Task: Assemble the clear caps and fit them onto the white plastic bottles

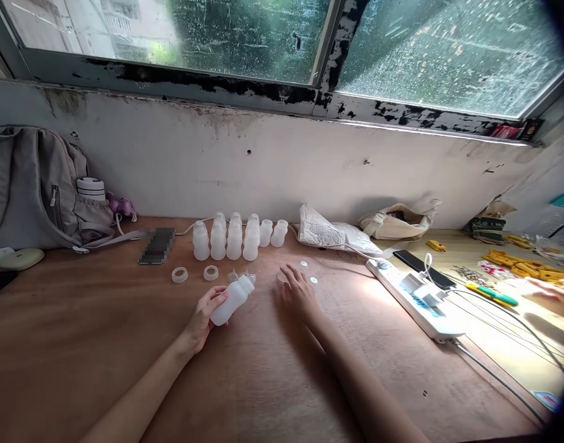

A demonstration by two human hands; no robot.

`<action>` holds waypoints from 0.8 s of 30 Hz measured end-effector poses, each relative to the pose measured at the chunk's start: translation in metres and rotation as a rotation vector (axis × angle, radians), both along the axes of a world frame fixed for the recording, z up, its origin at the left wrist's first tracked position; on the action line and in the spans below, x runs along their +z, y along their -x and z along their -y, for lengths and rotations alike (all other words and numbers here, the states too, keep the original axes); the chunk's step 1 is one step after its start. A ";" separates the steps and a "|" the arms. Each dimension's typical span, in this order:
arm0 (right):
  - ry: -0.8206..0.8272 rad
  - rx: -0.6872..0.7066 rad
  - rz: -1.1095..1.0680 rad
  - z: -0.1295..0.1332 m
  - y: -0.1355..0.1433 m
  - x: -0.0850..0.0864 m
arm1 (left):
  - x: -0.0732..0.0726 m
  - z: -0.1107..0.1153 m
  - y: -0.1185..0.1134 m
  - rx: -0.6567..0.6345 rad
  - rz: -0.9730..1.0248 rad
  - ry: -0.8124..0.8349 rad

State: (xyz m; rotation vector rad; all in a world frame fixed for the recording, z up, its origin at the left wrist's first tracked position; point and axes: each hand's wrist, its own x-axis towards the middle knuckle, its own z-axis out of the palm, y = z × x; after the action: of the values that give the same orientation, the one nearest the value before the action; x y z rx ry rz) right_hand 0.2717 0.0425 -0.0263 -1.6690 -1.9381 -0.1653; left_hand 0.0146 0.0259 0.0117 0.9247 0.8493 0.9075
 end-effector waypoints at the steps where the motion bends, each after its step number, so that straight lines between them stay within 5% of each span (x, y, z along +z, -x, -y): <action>1: -0.001 -0.012 -0.033 0.001 0.001 0.003 | 0.000 -0.001 0.001 0.002 0.008 0.004; 9: 0.097 -0.026 -0.297 0.004 -0.002 0.015 | 0.006 -0.002 0.008 -0.001 0.036 0.030; 19: 0.205 0.105 -1.317 0.020 0.024 0.034 | 0.011 -0.003 0.009 0.014 -0.006 -0.006; 24: 0.270 0.193 -1.395 0.024 0.036 0.036 | 0.011 -0.004 0.009 0.011 -0.053 -0.026</action>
State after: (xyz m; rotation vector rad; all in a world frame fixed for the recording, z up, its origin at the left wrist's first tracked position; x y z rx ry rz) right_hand 0.2354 0.0180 0.0102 -1.1126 -0.9864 1.0807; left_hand 0.0057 0.0297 0.0229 0.9712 0.8902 0.9090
